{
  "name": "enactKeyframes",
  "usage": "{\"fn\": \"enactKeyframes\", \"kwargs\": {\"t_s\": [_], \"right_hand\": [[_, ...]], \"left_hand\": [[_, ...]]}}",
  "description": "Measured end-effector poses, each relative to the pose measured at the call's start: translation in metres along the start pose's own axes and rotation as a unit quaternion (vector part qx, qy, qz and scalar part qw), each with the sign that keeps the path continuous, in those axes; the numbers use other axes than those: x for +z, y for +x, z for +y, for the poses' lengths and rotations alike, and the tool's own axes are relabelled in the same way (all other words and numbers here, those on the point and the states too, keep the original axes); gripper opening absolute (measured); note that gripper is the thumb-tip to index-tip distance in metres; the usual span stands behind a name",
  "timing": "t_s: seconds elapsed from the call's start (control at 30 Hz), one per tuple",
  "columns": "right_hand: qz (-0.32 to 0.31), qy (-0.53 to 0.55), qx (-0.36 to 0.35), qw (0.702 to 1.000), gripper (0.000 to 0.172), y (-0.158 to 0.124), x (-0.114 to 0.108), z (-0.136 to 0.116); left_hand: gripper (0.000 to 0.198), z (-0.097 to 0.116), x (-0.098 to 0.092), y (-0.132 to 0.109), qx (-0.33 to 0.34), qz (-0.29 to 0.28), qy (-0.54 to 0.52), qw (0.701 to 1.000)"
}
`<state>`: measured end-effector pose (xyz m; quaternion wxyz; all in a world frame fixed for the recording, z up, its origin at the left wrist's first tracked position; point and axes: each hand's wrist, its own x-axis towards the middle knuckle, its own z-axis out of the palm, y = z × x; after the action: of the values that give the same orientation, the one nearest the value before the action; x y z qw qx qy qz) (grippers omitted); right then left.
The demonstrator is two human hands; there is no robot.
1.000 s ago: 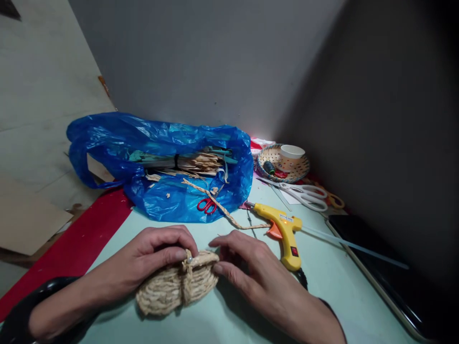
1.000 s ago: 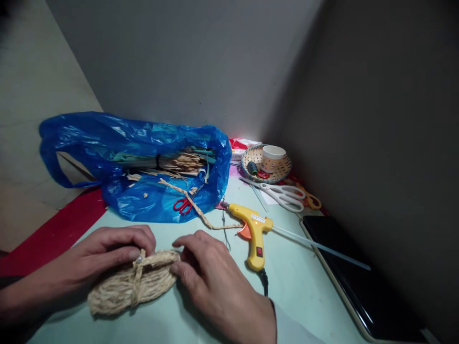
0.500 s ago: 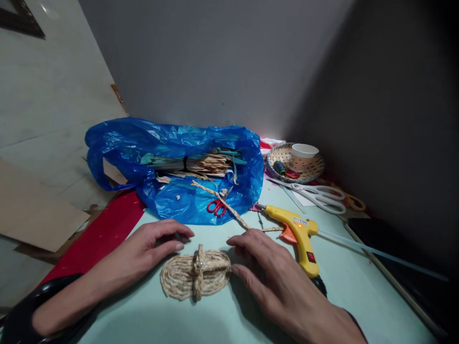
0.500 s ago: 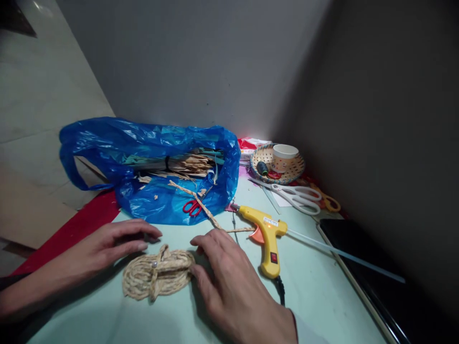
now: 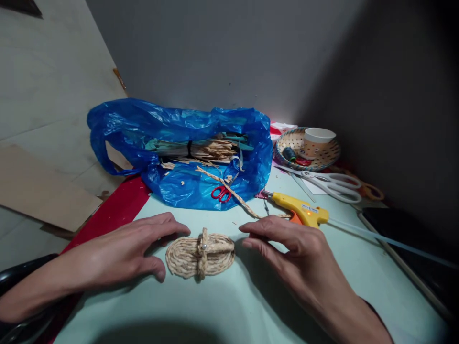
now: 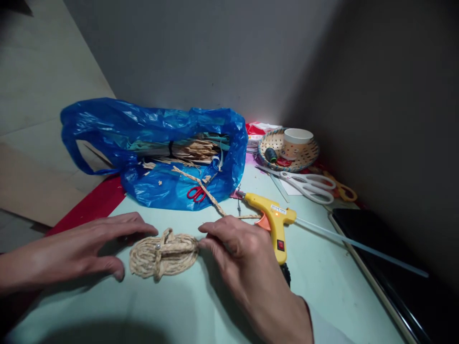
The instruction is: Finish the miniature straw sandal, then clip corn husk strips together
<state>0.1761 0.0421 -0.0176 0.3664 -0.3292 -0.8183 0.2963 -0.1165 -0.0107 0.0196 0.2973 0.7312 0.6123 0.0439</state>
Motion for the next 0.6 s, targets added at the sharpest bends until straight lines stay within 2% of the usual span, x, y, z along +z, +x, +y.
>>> {"fn": "enactKeyframes", "kwargs": {"t_s": [0.13,0.37,0.5,0.6], "right_hand": [[0.016,0.009,-0.001,1.000,0.012,0.001,-0.002,0.002],[0.024,0.032,-0.001,0.999,0.014,0.000,-0.004,-0.003],[0.062,0.048,0.027,0.997,0.014,0.004,-0.003,-0.002],[0.089,0.092,0.060,0.990,0.013,0.008,-0.004,0.000]], "left_hand": [[0.057,-0.002,0.010,-0.001,0.010,-0.020,0.032,0.999],[0.043,0.000,0.017,0.006,0.041,-0.025,0.045,0.998],[0.043,0.002,0.014,0.004,0.042,-0.014,0.035,0.998],[0.047,0.000,0.011,0.004,0.017,0.023,0.036,0.999]]}}
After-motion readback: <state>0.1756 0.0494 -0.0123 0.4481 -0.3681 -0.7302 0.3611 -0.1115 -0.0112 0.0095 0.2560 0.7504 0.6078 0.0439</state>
